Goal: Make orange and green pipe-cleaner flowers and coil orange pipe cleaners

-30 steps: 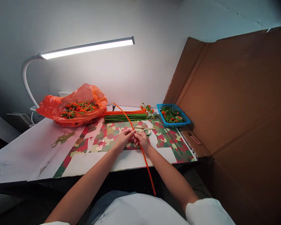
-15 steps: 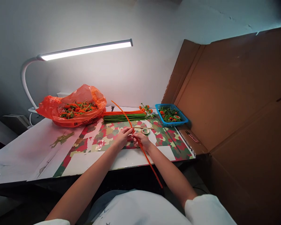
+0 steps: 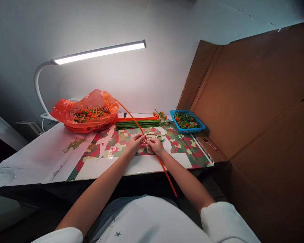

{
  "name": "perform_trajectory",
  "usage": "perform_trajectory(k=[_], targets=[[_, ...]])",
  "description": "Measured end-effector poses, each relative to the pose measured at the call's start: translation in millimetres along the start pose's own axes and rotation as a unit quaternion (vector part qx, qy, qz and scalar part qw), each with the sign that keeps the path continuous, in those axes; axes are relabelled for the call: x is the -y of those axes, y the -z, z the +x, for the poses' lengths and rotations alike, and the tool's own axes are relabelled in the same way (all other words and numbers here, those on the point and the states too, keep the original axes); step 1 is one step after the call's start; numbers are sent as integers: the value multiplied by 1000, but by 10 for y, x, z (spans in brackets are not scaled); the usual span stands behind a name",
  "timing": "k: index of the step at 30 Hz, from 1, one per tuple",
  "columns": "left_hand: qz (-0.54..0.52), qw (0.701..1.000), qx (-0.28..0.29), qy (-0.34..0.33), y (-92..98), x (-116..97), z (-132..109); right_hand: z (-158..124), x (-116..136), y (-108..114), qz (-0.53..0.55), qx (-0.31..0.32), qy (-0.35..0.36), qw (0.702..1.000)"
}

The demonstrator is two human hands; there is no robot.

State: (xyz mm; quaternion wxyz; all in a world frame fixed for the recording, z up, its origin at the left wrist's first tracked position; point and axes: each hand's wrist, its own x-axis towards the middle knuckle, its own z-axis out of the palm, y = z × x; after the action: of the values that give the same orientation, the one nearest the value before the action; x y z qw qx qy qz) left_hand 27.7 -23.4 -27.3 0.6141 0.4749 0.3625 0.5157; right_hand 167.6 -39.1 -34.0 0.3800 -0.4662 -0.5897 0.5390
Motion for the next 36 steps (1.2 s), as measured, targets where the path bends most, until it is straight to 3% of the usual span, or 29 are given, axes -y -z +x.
perform_trajectory(k=[4, 8, 13, 16, 19, 23, 26, 28, 32, 36], targets=[[-27, 999, -25, -13, 40, -63, 42, -184, 173, 167, -96, 41, 25, 994], [-47, 998, -43, -24, 86, -121, 76, -448, 385, 644, -227, 54, 23, 972], [-46, 998, -35, -31, 64, -147, 79, -699, 545, 1360, -368, -16, 23, 930], [-31, 998, -20, -46, 3, -164, 62, -778, 576, 1515, -413, -90, 47, 905], [-2, 998, 10, -69, -101, -204, 40, -774, 585, 1298, -412, -144, 113, 892], [71, 990, 56, -108, -250, -301, 55, -586, 573, 666, -347, -114, 217, 905], [152, 975, 80, -142, -271, -380, 109, -340, 531, 331, -278, -137, 240, 920], [214, 959, 88, -163, -227, -407, 164, -183, 483, 269, -232, -185, 227, 928], [332, 924, 100, -163, -132, -340, 339, 3, 365, 374, -154, -285, 190, 927], [369, 914, 108, -131, -205, -207, 605, 23, 278, 453, -135, -305, 170, 927]])
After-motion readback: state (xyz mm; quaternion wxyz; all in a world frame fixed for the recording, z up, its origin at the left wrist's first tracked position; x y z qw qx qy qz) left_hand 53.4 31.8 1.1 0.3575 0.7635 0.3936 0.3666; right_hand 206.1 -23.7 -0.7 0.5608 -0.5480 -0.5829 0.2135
